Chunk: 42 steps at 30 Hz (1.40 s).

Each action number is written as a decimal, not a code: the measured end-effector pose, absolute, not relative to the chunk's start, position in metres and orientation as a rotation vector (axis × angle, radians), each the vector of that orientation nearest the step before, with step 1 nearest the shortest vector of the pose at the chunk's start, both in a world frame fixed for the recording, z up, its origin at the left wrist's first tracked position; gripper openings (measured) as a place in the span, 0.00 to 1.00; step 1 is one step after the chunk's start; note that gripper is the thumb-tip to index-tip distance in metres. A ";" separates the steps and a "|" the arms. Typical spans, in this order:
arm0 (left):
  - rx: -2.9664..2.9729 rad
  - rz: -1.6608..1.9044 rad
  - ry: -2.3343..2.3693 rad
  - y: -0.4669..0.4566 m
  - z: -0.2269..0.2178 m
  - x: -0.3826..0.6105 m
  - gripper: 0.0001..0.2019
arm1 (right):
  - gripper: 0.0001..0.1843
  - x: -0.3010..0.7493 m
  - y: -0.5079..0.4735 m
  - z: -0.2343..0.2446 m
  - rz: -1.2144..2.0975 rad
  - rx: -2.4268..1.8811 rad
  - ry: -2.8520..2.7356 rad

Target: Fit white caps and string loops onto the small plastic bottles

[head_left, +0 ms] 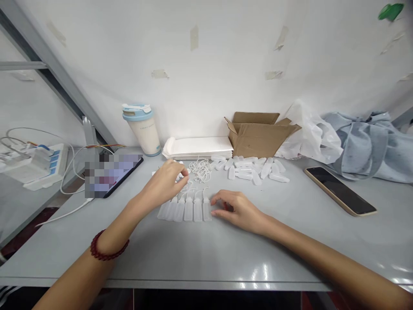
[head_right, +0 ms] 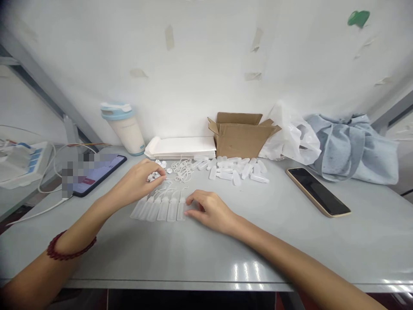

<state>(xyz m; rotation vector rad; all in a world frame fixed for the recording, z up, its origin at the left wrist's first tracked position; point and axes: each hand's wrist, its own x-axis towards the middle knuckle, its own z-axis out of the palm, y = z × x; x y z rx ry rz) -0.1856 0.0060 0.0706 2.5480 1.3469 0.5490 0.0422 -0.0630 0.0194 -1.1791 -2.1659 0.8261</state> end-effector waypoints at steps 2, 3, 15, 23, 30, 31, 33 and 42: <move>2.535 0.517 1.376 0.011 0.068 -0.189 0.09 | 0.08 0.043 -0.062 0.020 0.828 -1.179 -2.164; 2.539 0.504 1.373 0.012 0.066 -0.190 0.09 | 0.08 0.043 -0.062 0.021 0.829 -1.178 -2.163; 2.635 0.524 1.211 0.021 0.037 -0.186 0.11 | 0.10 0.059 -0.047 0.018 0.420 -1.211 -2.222; 2.620 0.599 1.220 0.024 0.041 -0.188 0.11 | 0.15 0.084 -0.021 0.005 -0.459 -1.502 -2.355; 2.420 0.933 1.314 0.017 0.056 -0.181 0.10 | 0.15 0.084 -0.021 0.000 -0.571 -1.622 -2.345; 2.368 0.984 1.329 0.015 0.057 -0.179 0.10 | 0.15 0.084 -0.021 0.000 -0.566 -1.623 -2.335; 2.233 1.065 1.350 0.013 0.058 -0.176 0.09 | 0.14 0.082 -0.022 0.001 -0.546 -1.615 -2.322; 1.570 0.976 1.139 0.001 0.058 -0.162 0.08 | 0.08 0.077 -0.029 0.004 -0.219 -1.417 -2.331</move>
